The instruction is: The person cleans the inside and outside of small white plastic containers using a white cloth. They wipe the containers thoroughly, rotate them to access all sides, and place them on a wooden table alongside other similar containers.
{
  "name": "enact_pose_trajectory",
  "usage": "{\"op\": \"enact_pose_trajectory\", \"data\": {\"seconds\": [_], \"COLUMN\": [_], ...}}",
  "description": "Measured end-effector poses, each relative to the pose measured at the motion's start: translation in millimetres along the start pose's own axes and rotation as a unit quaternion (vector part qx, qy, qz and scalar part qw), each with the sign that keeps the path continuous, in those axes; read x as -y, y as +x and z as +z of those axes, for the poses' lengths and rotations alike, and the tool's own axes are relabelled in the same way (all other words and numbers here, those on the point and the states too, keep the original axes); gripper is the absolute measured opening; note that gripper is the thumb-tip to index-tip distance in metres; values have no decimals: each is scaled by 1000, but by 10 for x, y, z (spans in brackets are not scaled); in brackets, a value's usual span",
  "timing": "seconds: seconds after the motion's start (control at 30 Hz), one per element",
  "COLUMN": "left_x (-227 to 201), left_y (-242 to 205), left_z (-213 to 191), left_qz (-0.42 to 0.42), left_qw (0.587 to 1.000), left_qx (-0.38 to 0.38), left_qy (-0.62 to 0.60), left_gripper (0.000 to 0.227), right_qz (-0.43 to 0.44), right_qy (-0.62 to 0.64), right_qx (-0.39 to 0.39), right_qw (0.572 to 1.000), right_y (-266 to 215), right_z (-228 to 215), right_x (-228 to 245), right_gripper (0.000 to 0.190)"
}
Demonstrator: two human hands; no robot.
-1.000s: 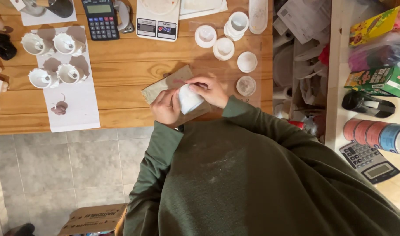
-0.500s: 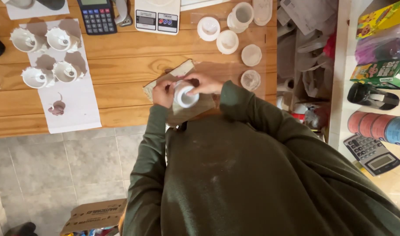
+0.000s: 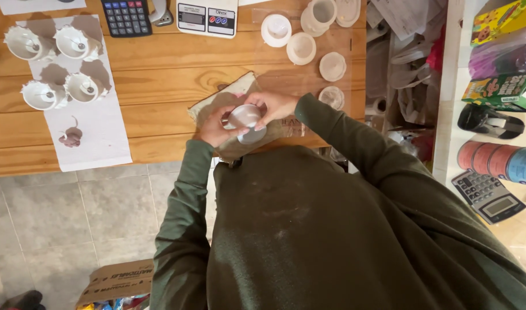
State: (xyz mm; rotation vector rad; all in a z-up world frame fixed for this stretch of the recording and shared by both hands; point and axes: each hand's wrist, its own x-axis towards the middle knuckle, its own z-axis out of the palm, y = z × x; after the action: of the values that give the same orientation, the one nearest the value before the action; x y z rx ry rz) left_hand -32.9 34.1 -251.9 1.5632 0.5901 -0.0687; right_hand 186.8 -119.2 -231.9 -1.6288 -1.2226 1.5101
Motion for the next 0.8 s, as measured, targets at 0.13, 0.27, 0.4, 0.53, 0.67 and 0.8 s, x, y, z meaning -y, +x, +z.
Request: {"op": "enact_pose_trajectory", "data": {"seconds": [0.13, 0.27, 0.4, 0.53, 0.67, 0.8], "left_x": [-78, -251, -765, 27, -16, -106], "left_y": [-42, -162, -329, -174, -196, -188], "left_z": [-32, 47, 95, 448, 612, 573], "left_qz": [4, 19, 98, 47, 11, 39], "left_qw": [999, 997, 984, 981, 988, 984], "left_qx": [16, -2, -61, -113, -143, -174], "left_qy": [32, 77, 136, 150, 62, 31], "left_gripper": [88, 83, 87, 92, 104, 99], "right_qz": [-7, 19, 10, -6, -92, -211], "right_qy": [-21, 62, 90, -4, -79, -90], "right_qx": [-17, -29, -78, -99, -144, -225], "right_qw": [1000, 997, 993, 995, 982, 947], "right_y": [-24, -100, 20, 202, 128, 115], "right_z": [27, -26, -15, 43, 81, 160], "right_x": [34, 129, 96, -140, 97, 134], "right_gripper": [87, 70, 39, 27, 14, 6]}}
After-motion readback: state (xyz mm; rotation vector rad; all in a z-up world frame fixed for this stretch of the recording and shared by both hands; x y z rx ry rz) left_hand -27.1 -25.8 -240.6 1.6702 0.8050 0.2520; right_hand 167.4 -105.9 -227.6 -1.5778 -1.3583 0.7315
